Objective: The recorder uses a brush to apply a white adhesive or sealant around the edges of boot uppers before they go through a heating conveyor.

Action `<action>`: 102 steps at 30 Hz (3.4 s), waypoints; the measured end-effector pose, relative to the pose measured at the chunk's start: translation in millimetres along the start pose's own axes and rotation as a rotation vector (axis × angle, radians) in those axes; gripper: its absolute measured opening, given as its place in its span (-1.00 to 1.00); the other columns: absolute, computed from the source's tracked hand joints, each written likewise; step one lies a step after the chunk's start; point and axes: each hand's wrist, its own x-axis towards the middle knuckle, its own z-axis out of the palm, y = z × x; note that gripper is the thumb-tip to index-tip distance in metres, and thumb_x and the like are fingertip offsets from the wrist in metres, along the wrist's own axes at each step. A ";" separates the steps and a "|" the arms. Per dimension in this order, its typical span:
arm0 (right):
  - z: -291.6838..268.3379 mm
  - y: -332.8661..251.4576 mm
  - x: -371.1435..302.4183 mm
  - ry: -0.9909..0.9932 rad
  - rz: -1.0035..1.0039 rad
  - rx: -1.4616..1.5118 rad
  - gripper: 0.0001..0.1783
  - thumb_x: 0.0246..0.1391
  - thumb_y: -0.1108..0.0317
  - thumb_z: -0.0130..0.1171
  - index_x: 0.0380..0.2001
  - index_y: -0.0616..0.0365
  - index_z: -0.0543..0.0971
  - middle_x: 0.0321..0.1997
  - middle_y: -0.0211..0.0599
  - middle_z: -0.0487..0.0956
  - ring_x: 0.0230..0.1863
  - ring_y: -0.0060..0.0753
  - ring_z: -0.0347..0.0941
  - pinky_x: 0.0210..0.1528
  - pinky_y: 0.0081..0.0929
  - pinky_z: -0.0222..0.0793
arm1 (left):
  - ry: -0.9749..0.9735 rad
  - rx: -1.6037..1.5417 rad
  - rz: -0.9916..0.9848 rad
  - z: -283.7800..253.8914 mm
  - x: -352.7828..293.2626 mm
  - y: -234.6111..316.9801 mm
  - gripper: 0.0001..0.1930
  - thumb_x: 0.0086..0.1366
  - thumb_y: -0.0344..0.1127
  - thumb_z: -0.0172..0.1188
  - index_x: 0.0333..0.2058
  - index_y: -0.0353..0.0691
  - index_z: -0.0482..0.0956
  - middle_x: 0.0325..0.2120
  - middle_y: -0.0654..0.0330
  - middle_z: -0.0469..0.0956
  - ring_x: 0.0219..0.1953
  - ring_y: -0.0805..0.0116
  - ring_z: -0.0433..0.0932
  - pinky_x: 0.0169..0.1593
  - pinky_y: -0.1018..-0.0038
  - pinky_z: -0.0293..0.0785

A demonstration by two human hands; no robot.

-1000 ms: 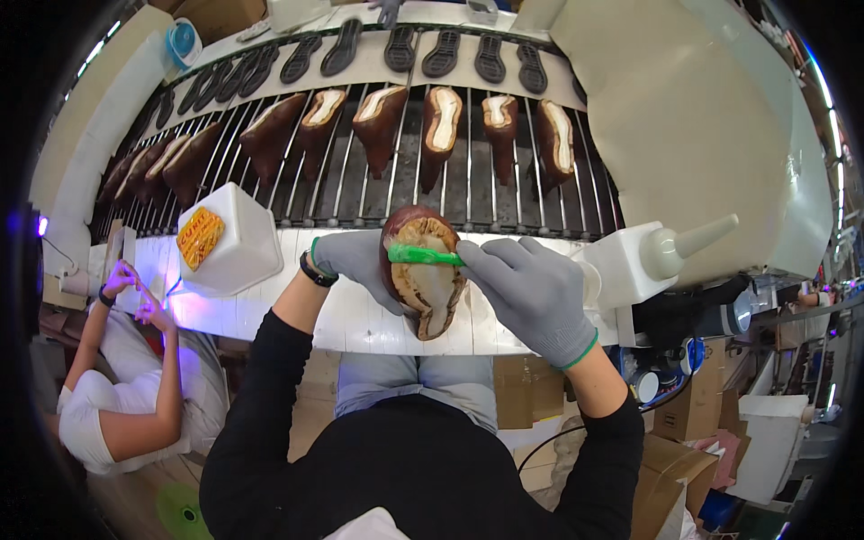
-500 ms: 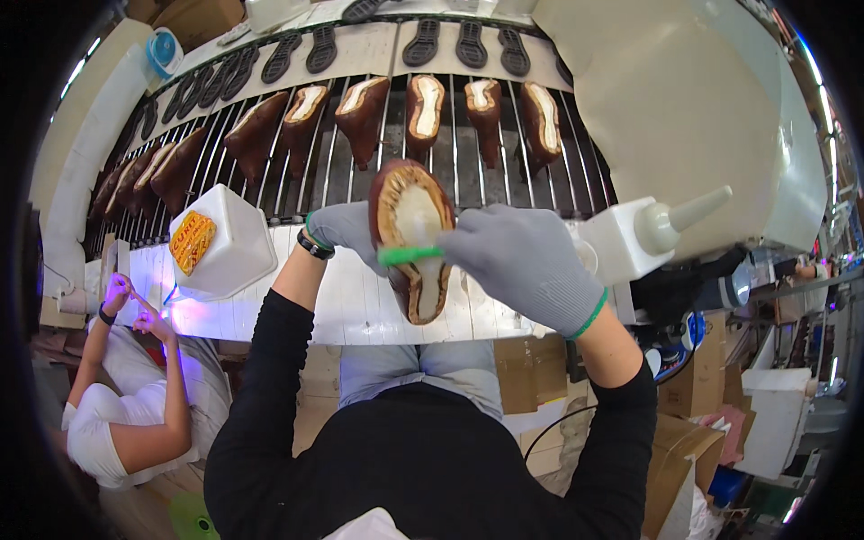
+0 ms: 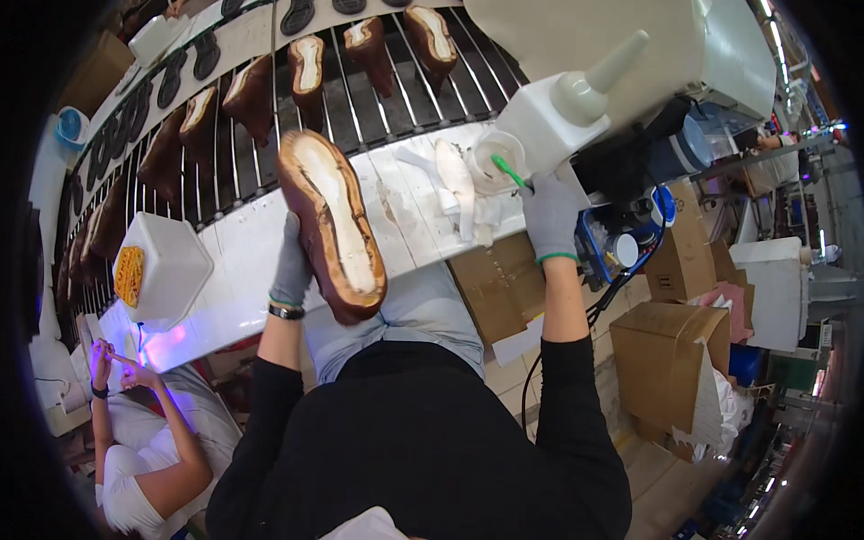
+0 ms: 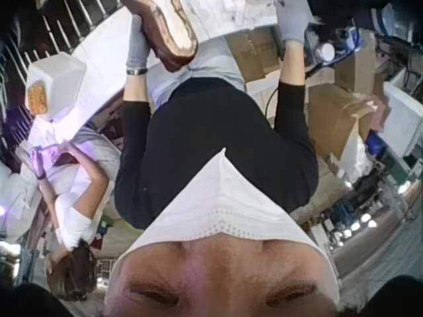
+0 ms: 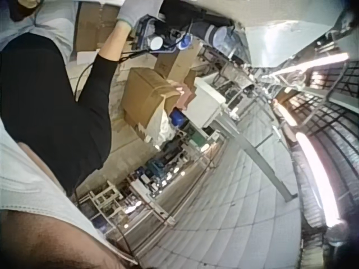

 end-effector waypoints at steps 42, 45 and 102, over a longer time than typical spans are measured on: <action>25.3 -151.1 3.8 -0.635 -0.454 0.541 -0.77 0.10 0.23 0.29 -0.23 0.08 0.74 -0.38 -0.25 0.63 -0.45 -0.29 0.52 -0.32 -0.41 0.39 | 0.065 -0.098 -0.179 1.2 -44.8 -80.5 -0.34 0.45 0.12 -0.01 0.24 -0.37 0.30 0.11 0.07 0.48 0.11 0.32 0.48 0.24 0.40 0.38; 47.0 -159.2 22.3 -0.573 -0.509 0.460 -0.75 0.09 0.17 0.29 -0.25 0.06 0.74 -0.35 -0.26 0.66 -0.43 -0.24 0.53 -0.29 -0.36 0.40 | 0.032 -0.110 -0.196 1.4 -45.5 -77.3 -0.34 0.45 0.10 -0.01 0.26 -0.36 0.28 0.14 0.05 0.47 0.13 0.29 0.49 0.25 0.37 0.37; -77.0 -121.6 12.5 -1.120 -0.838 0.840 -0.72 -0.13 0.40 0.48 -0.25 0.17 0.75 -0.46 -0.34 0.65 -0.47 -0.53 0.51 -0.39 -0.56 0.37 | -0.173 0.014 -0.384 57.8 -44.4 -9.7 -0.37 0.46 0.13 -0.05 0.21 -0.33 0.35 0.05 0.04 0.54 -0.03 0.37 0.60 0.10 0.47 0.54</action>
